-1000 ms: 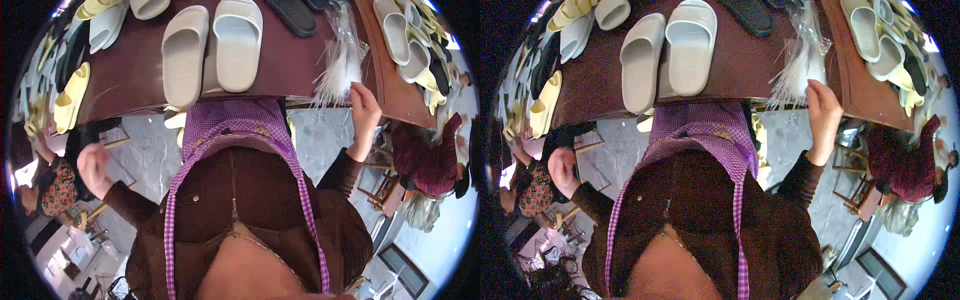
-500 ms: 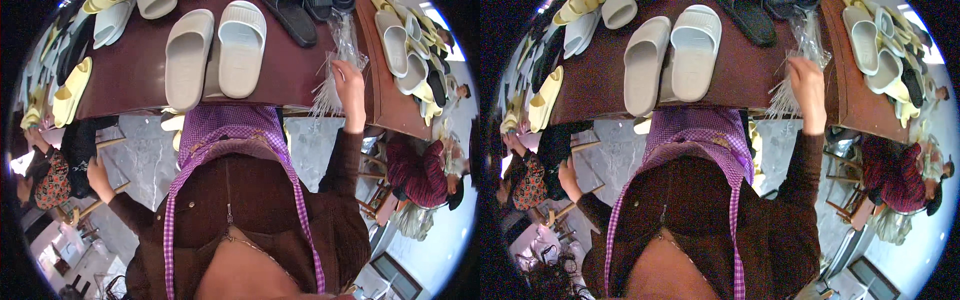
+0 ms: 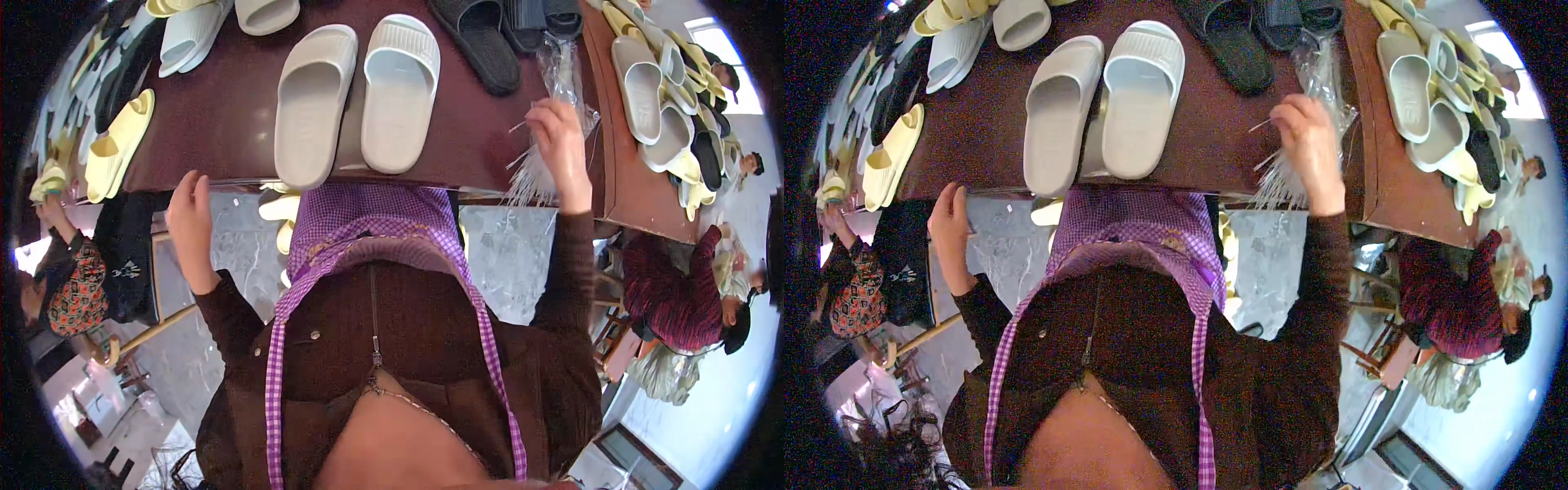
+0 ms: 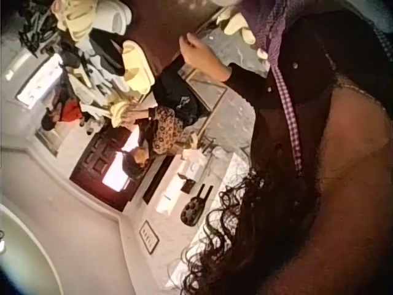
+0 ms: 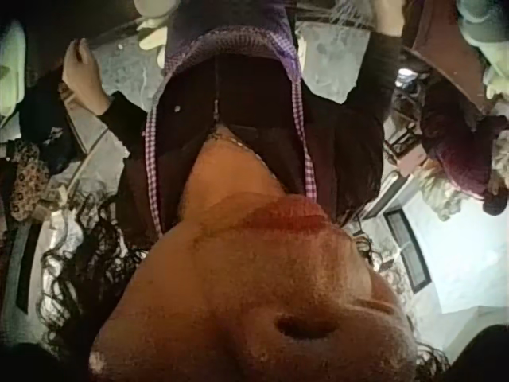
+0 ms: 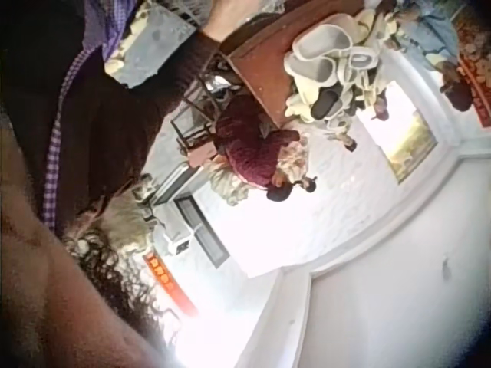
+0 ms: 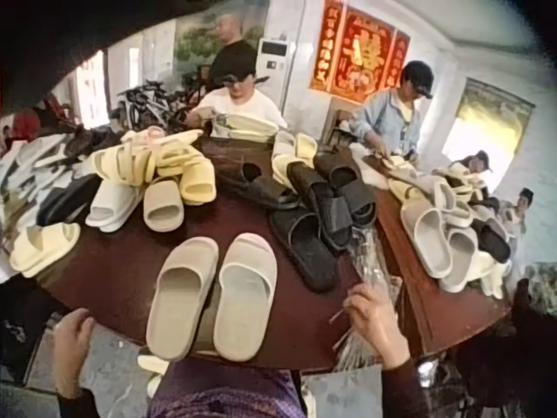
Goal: The person fastens pairs of slippers together by threading and attaching plastic ties through them by hand on the table.
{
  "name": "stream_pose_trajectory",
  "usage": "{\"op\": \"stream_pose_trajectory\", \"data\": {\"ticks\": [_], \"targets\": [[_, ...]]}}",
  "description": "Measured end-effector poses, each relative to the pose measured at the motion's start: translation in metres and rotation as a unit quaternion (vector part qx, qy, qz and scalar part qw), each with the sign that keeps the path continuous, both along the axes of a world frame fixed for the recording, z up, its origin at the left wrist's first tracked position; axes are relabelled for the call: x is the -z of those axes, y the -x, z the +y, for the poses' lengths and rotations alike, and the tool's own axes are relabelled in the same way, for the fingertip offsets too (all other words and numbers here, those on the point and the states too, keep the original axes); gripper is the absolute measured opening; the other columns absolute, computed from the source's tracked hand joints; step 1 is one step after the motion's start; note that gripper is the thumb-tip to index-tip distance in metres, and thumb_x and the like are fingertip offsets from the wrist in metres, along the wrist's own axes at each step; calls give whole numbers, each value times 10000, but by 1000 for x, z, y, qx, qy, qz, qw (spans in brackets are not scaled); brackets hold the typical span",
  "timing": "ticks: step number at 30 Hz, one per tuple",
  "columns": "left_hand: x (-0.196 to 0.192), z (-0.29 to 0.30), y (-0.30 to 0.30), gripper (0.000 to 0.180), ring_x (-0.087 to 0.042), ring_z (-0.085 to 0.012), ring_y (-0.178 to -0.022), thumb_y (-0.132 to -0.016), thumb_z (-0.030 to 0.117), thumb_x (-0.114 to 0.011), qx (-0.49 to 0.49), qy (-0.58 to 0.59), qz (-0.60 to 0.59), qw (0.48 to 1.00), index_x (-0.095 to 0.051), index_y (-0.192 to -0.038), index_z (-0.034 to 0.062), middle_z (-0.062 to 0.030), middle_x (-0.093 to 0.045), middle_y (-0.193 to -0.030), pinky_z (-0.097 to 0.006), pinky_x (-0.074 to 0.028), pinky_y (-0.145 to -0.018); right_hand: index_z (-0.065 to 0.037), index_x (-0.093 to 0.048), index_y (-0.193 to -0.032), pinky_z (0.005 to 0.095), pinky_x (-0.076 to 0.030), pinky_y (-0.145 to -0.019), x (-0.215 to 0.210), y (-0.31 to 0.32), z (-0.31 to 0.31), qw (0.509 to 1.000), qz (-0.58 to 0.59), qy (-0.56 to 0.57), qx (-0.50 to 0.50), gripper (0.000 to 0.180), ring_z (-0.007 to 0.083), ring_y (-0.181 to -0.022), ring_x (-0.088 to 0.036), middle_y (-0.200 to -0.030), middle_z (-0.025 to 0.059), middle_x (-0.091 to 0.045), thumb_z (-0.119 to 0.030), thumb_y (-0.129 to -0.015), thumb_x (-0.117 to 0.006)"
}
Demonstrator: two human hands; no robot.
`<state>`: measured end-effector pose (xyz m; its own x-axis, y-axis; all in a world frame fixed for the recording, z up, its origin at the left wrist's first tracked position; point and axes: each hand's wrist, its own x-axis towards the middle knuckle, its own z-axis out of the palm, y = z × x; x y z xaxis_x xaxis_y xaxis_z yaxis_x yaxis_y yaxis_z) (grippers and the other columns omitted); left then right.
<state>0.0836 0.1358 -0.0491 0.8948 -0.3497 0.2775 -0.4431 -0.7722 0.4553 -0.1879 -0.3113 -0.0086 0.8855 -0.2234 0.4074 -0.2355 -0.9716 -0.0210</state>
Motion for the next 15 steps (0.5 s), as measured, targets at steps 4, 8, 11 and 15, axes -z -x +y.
{"op": "stream_pose_trajectory", "data": {"ticks": [4,8,11,15], "targets": [[-11,-51,27,214,-631,-208,-814,-837,78,-596,113,136,-5,984,-615,-1036,3,-140,-651,-915,-290,-482,-724,-32,-626,-780,325,-482,-770,-10,-4,56,977,-130,-148,-85,120,231,-878,-606,-902,90,-637,39,-687,-651],[-30,-113,67,246,-595,-153,-820,-829,37,-578,347,258,152,889,-601,-1073,20,-101,-603,-1074,-269,-477,-731,-27,-637,-776,330,-496,-727,-16,-10,103,940,-165,-227,-193,90,235,-829,-620,-897,99,-646,33,-713,-658],[-43,-152,92,325,-578,-133,-879,-823,7,-569,494,306,271,768,-559,-1148,25,-105,-537,-1203,-256,-468,-762,-13,-633,-773,346,-495,-725,-25,-11,127,902,-184,-279,-274,40,245,-822,-617,-873,124,-645,-6,-742,-657],[-41,-199,111,316,-559,-134,-971,-843,16,-555,585,331,345,655,-543,-1159,13,-110,-525,-1233,-260,-450,-822,0,-635,-773,359,-490,-727,-42,-2,139,848,-232,-368,-303,55,256,-807,-611,-842,149,-642,-53,-773,-651]]}}
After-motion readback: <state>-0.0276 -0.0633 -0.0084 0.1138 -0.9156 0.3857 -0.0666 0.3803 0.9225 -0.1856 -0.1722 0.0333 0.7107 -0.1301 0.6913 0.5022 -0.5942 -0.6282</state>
